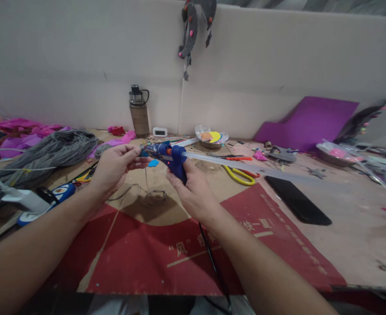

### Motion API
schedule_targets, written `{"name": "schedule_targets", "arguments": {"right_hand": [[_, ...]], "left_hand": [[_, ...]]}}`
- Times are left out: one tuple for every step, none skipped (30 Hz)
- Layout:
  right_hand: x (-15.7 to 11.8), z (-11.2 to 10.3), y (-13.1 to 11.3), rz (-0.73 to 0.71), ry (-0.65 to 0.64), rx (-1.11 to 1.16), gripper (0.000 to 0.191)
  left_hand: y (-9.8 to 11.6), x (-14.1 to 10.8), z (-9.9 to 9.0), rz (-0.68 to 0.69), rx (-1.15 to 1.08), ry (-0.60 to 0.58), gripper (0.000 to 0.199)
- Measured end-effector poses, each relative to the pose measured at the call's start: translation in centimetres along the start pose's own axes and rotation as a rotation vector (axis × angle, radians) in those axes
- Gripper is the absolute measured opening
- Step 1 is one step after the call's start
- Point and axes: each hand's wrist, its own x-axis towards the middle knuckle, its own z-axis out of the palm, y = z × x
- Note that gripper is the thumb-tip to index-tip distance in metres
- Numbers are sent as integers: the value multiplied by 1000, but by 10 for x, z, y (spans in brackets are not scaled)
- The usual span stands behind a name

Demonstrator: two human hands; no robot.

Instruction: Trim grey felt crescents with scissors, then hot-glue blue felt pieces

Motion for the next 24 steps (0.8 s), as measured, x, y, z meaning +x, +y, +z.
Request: {"name": "schedule_targets", "arguments": {"right_hand": [[0,0,0,2,1,2,20],[0,0,0,5,2,3,20],[0,0,1,7,2,5,21],[0,0,1,8,2,6,21],[0,0,1,6,5,8,21],[0,0,1,2,5,10,21],[0,0,2,-1,8,10,20],[0,0,2,-4,8,9,20],[0,0,2,-6,7,6,19],[0,0,1,-7,6,3,18],[0,0,1,-7,6,1,18],[0,0,1,-8,6,0,18],[0,0,1,-10,8,1,19],[0,0,1,-13,10,2,19],[0,0,1,-15,10,3,19],[0,0,1,-16,10,5,19],[0,0,2,-17,8,8,19],[0,0,2,-17,7,12,19],[-1,0,3,-17,4,15,19],[-1,0,3,-17,3,18,20],[-1,0,4,-19,3,18,20],[-1,0,4,-20,5,15,21],[-1,0,4,-21,5,12,21],[-1,0,4,-22,8,9,22]], "left_hand": [[0,0,0,1,0,0,18],[0,0,0,3,-1,1,18],[1,0,0,3,-3,2,18],[1,0,0,3,-5,4,18],[2,0,1,1,-6,4,17],[2,0,1,-2,-6,6,17],[3,0,1,-4,-7,11,17],[3,0,1,-5,-8,15,17],[3,0,2,-6,-9,17,16],[3,-1,2,-7,-9,18,16],[3,-1,2,-7,-9,19,16],[3,0,2,-8,-10,19,16],[3,0,2,-9,-11,19,15],[3,0,2,-11,-14,20,15],[3,0,2,-12,-17,21,15],[3,0,2,-13,-20,22,14],[3,0,2,-16,-21,24,14],[3,0,2,-19,-22,27,14],[3,0,2,-23,-24,28,15],[3,0,2,-27,-27,30,15],[2,1,2,-30,-32,32,15],[2,1,2,-32,-37,33,15],[2,1,2,-35,-41,34,15],[2,1,2,-37,-44,34,15]]}}
